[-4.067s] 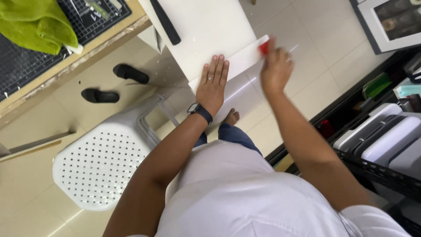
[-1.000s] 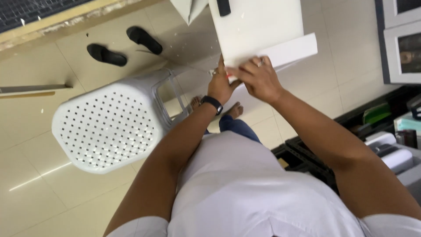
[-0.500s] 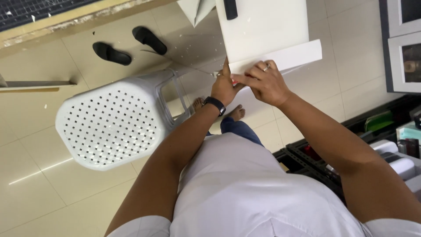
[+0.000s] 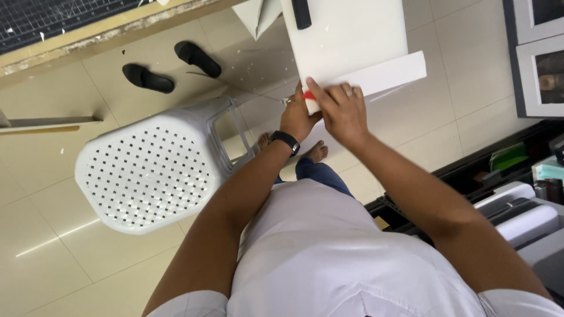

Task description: Smoothing the folded edges of a white box using a red plastic squeegee tool to ensure a clean finish.

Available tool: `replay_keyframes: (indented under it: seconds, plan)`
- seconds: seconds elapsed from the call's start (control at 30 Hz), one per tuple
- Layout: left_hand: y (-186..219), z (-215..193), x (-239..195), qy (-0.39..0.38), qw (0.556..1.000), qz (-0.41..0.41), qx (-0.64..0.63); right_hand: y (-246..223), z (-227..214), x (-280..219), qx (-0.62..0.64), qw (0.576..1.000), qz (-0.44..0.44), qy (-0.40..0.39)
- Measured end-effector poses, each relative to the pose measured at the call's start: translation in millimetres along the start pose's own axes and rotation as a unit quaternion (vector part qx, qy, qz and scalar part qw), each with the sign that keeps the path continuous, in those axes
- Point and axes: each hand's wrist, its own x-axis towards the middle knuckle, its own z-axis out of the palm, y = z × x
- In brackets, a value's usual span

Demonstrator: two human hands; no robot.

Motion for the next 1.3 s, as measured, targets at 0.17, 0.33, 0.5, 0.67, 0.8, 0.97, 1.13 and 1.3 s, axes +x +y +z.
replay_keyframes:
  seconds: [0.17,0.33,0.5,0.67,0.8,0.97,1.13,1.3]
  plan:
    - [23,-24,-15,0.017,0.998,0.059,-0.012,68,-31,-55,-0.126,0.982,0.142,0.02]
    - [14,-18,-5,0.026,0.996,0.082,0.017,50,-9,-53,-0.207,0.928,0.308,0.035]
    - [-6,-13,1,0.045,0.993,0.111,0.016,-7,-5,-37,-0.17,0.976,0.137,0.025]
    - [-5,-10,-7,0.059,0.994,0.088,-0.001,128,-3,-93,-0.289,0.893,0.345,-0.002]
    - [-33,-4,-2,0.126,0.986,0.103,-0.036,-22,25,-30,-0.18,0.947,0.259,-0.057]
    - [-25,-25,-11,0.095,0.993,0.06,-0.037,65,-8,-68,-0.267,0.924,0.261,-0.085]
    - [-14,-33,-18,0.083,0.993,0.057,-0.063,81,-12,-64,-0.287,0.867,0.407,-0.011]
    - [-18,-35,-19,0.071,0.994,0.029,-0.072,-1,8,-49,-0.322,0.918,0.199,-0.12]
